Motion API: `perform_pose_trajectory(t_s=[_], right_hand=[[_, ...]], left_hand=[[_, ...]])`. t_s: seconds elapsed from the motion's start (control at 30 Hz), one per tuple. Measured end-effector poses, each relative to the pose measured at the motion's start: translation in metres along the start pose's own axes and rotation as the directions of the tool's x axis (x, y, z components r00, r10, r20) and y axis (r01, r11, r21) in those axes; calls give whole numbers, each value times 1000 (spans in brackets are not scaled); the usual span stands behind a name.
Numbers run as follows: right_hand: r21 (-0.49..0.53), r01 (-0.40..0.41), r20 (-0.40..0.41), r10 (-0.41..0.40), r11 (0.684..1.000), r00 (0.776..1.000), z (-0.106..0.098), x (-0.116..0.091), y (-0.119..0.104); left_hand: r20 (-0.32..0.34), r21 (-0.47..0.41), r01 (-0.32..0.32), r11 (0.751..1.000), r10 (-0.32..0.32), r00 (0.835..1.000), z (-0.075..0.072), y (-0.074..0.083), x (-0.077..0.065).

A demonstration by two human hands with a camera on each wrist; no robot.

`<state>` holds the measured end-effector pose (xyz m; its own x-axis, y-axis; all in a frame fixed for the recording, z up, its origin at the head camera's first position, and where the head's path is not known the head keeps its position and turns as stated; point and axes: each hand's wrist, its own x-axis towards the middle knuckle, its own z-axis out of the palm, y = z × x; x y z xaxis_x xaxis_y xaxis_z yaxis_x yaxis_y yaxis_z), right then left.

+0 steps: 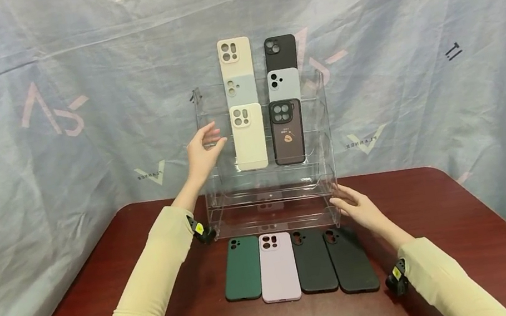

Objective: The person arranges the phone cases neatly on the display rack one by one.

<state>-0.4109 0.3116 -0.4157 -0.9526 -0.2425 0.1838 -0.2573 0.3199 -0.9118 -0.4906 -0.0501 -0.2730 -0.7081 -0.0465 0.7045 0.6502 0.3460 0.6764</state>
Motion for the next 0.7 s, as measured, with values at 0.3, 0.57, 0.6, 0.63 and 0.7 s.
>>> perform_pose_trajectory(t_s=[0.3,0.57,0.6,0.63,0.7], right_hand=[[-10,18,11,-18,1000,1000,-1,0,-1],[0,16,8,-16,1000,1000,0,0,-2],[0,17,10,-17,1000,1000,0,0,-3],[-2,15,12,-15,1000,1000,0,0,-3],[1,14,17,-14,1000,1000,0,1,-4]], left_hand=[[80,11,51,999,-52,995,-15,-7,-16],[156,-22,85,996,-81,984,-24,-9,-37],[165,-36,83,996,-76,983,-25,-9,-40],[177,-46,86,995,-77,981,-27,-4,-44],[202,-75,95,993,-78,976,-29,0,-50]])
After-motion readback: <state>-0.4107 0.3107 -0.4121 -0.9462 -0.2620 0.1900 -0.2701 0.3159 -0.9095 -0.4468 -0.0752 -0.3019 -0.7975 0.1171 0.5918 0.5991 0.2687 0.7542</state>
